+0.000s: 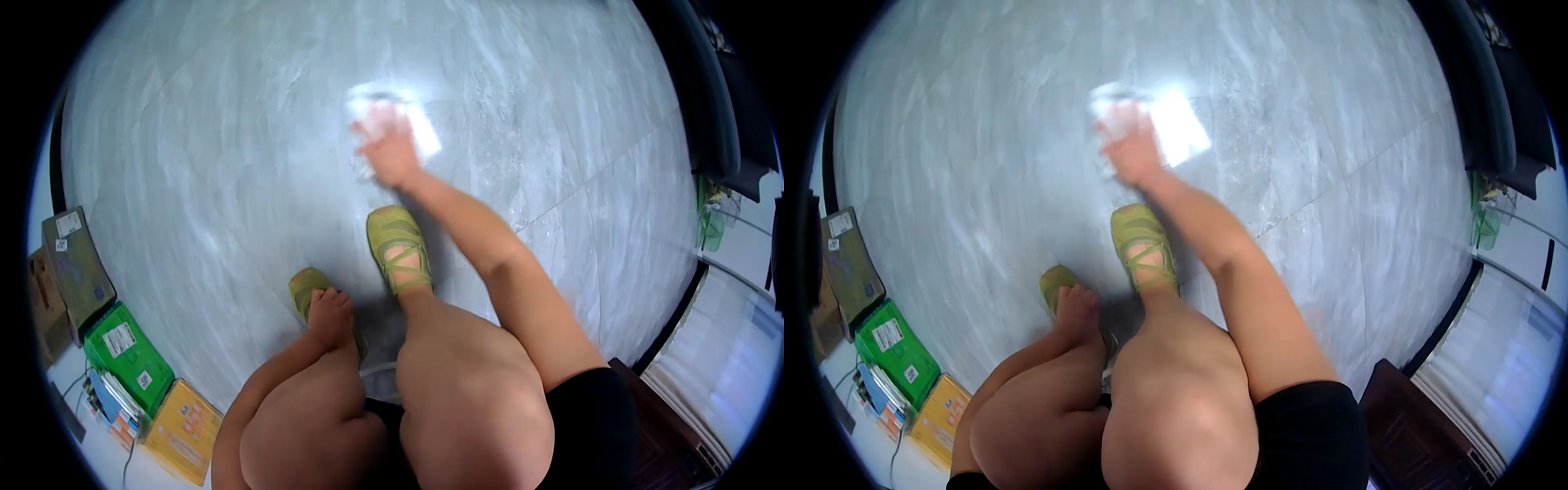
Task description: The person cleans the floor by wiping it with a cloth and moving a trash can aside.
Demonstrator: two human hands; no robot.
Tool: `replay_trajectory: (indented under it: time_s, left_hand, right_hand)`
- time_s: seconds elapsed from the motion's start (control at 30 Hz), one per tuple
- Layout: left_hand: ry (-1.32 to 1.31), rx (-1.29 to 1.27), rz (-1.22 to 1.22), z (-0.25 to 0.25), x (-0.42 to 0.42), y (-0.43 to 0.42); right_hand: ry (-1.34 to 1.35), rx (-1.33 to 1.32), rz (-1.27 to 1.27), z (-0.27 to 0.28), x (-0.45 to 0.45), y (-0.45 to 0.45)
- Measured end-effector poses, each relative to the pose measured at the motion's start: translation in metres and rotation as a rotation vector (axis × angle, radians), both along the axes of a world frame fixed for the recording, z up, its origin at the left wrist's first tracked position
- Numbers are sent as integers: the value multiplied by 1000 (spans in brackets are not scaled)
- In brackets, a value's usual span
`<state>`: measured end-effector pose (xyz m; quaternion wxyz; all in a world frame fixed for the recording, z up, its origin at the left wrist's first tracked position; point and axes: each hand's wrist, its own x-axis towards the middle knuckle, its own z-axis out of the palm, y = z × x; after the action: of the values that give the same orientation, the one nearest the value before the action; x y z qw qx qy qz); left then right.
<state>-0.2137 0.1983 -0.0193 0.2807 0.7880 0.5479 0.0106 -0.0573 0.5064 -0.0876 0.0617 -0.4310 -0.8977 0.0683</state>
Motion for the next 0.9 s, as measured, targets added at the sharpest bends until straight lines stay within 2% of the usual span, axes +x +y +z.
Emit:
replay_trajectory:
  time_s: [0.03,0.1,0.2,0.23,0.3,0.4,0.43,0.5,0.53,0.6,0.67,0.73,0.8,0.83,0.9]
  left_hand:
    - [-1,11,-4,1,1,1]
    - [-23,35,6,2,3,3]
    - [-77,29,13,3,6,11]
    - [-85,5,12,4,4,9]
    - [-90,-21,-4,5,1,8]
    - [-153,-20,16,6,0,11]
    - [-182,-17,29,6,0,12]
    - [-212,-4,44,7,-1,12]
    - [-224,5,57,8,-1,12]
    - [-239,28,59,9,-1,15]
    - [-229,34,60,9,-3,12]
    - [-198,31,55,2,-4,7]
    - [-209,35,52,0,-5,6]
    - [-219,39,50,0,-5,7]
    - [-233,32,57,5,-5,10]
  right_hand:
    - [65,-80,154,5,-27,-17]
    - [-27,-174,518,29,-50,-43]
    - [236,-204,645,8,-33,-35]
    - [146,-189,574,15,-16,-19]
    - [100,-218,177,21,31,10]
    - [-70,163,-275,0,142,49]
    - [-95,261,-342,11,178,58]
    - [-250,329,-528,-13,264,67]
    - [-255,329,-646,-21,297,68]
    - [-46,254,-1013,-48,342,76]
    - [-52,40,-1299,-26,321,93]
    - [14,22,-1362,-29,305,119]
    - [14,36,-1179,-36,287,155]
    - [16,125,-951,-58,285,177]
    - [-104,144,-667,-28,208,194]
